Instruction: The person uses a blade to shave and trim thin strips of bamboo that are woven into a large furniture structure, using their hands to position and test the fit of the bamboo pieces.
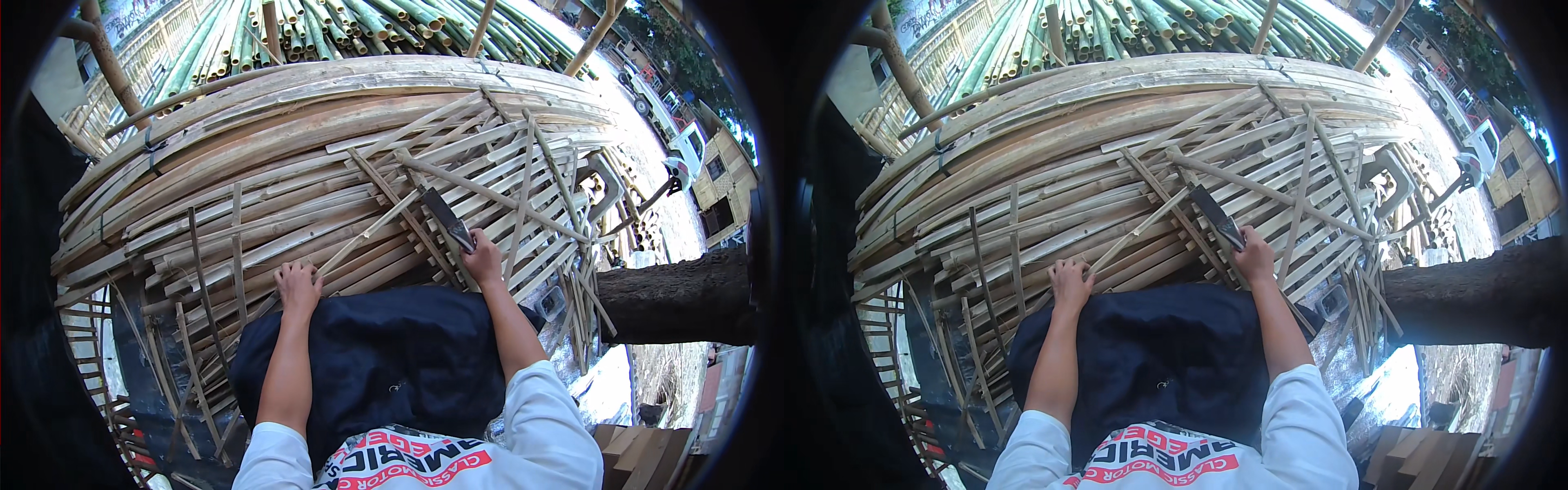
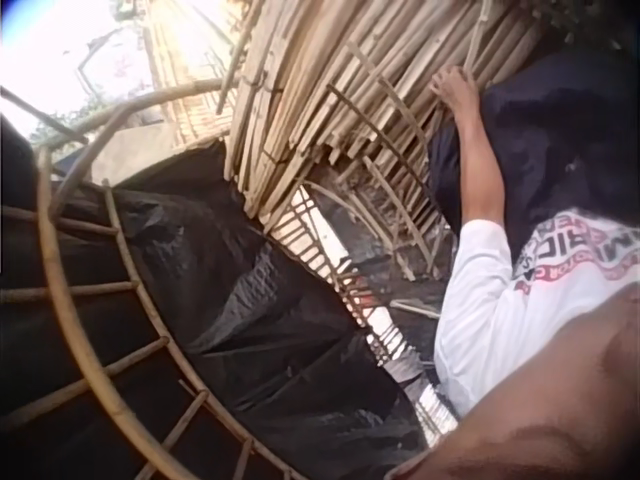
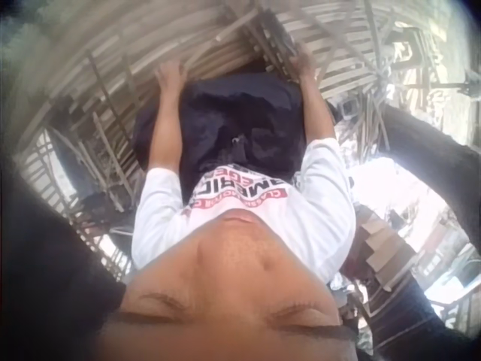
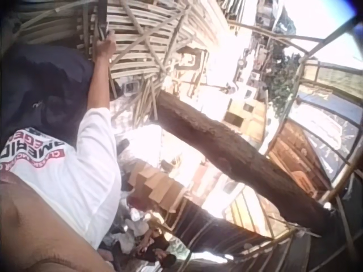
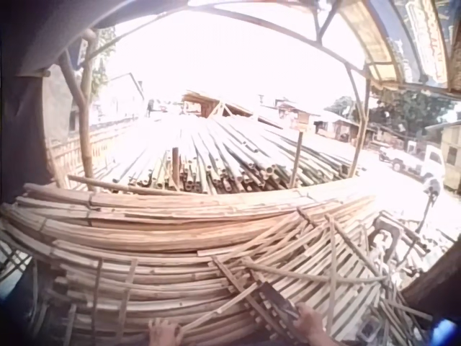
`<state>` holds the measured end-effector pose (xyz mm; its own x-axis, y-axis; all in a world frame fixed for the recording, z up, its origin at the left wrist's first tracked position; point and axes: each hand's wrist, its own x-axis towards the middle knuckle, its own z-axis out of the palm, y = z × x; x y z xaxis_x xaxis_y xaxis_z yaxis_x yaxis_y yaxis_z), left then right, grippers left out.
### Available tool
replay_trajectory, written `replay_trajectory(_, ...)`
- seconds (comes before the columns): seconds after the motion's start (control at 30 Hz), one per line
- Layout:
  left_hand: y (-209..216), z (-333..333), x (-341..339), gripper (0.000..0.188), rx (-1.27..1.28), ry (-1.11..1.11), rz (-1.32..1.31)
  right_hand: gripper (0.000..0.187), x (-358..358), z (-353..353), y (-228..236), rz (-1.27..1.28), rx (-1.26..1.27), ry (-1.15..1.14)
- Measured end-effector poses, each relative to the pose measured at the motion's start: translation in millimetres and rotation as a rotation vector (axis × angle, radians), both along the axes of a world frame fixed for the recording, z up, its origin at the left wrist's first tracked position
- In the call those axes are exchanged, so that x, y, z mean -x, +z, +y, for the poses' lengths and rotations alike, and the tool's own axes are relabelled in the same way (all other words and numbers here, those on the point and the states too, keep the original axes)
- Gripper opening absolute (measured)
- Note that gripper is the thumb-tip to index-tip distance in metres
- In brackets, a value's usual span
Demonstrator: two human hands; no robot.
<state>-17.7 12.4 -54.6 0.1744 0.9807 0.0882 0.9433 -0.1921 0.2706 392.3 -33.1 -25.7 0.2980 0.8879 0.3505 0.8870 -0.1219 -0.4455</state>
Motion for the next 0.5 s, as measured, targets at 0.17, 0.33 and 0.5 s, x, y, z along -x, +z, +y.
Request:
replay_trajectory(0.17, 3, -3, -3, 0.029, -0.034, -0.016, -0.039, 0.028, 1, -2, 2, 0.01, 0.012, -0.008)
replay_trajectory(0.33, 16, -6, -17, 0.033, -0.133, -0.037, -0.079, 0.03, 0, -2, 2, 0.017, 0.018, -0.016)
replay_trajectory(0.5, 41, -11, -106, 0.046, -0.285, -0.513, -0.365, 0.031, -10, -4, 6, 0.048, -0.093, 0.035)
